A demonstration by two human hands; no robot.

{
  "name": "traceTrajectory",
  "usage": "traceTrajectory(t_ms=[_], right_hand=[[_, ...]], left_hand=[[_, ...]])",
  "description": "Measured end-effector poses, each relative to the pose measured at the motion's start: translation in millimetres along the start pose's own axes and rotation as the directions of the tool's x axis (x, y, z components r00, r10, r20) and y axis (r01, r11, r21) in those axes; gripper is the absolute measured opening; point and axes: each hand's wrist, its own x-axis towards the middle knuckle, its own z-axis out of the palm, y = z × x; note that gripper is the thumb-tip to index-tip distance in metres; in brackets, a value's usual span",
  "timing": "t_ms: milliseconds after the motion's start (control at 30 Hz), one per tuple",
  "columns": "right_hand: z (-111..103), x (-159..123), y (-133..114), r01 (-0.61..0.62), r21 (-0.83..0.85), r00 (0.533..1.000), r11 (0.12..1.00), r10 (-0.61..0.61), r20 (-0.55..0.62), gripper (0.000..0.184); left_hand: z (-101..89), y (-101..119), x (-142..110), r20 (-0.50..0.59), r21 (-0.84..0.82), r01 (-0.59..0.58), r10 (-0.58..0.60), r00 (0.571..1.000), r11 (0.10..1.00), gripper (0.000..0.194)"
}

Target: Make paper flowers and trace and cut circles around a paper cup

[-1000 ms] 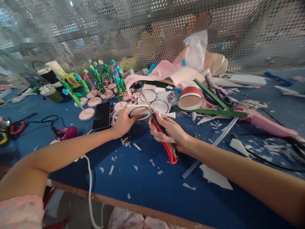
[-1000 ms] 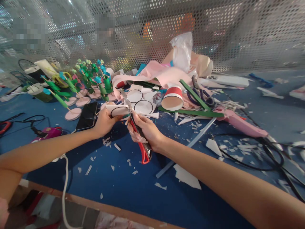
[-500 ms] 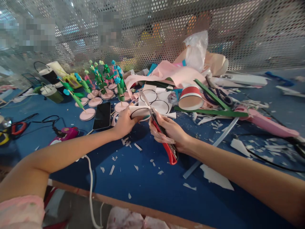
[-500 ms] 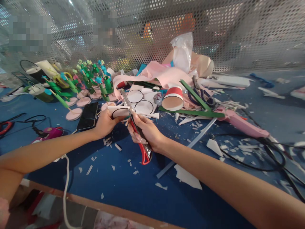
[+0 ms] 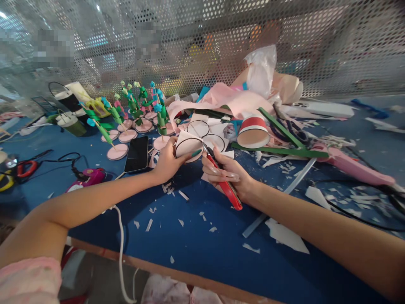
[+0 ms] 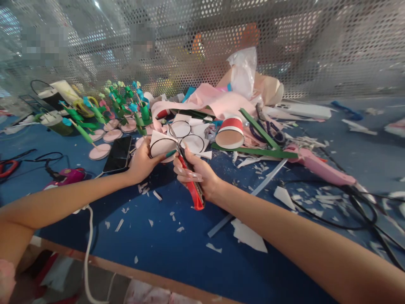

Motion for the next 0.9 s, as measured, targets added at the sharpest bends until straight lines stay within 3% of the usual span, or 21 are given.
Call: traceTrajectory(t_ms=[200, 367, 567, 900], right_hand=[[-1, 1, 1, -0.019, -0.015, 1.0, 1.0, 0.019, -0.019, 0.051], [3, -1, 0, -0.023, -0.011, 0.998, 1.0, 0.022, -0.064, 0.046], [5, -2, -1, -0.04, -0.01, 0.997, 0.999, 0.039, -0.06, 0.047], [1, -1, 5, 0.038, -0.076, 0.994, 0.996, -0.046, -0.102, 0.041]], left_hand=[[-0.7, -3, 1, 0.014, -0.008, 0.002, -0.001, 1.0, 1.0, 0.032], [-2.3, -13, 8, -0.109, 0.098, -0.031, 0.042, 0.993, 0.995, 0.03], [-6.1, -10, 13, -0.079, 0.205, -0.037, 0.054, 0.995, 0.978, 0.027], [-10.3, -5, 10, 0.016, 0.192, -0.113, 0.112, 0.994, 0.975, 0.033]])
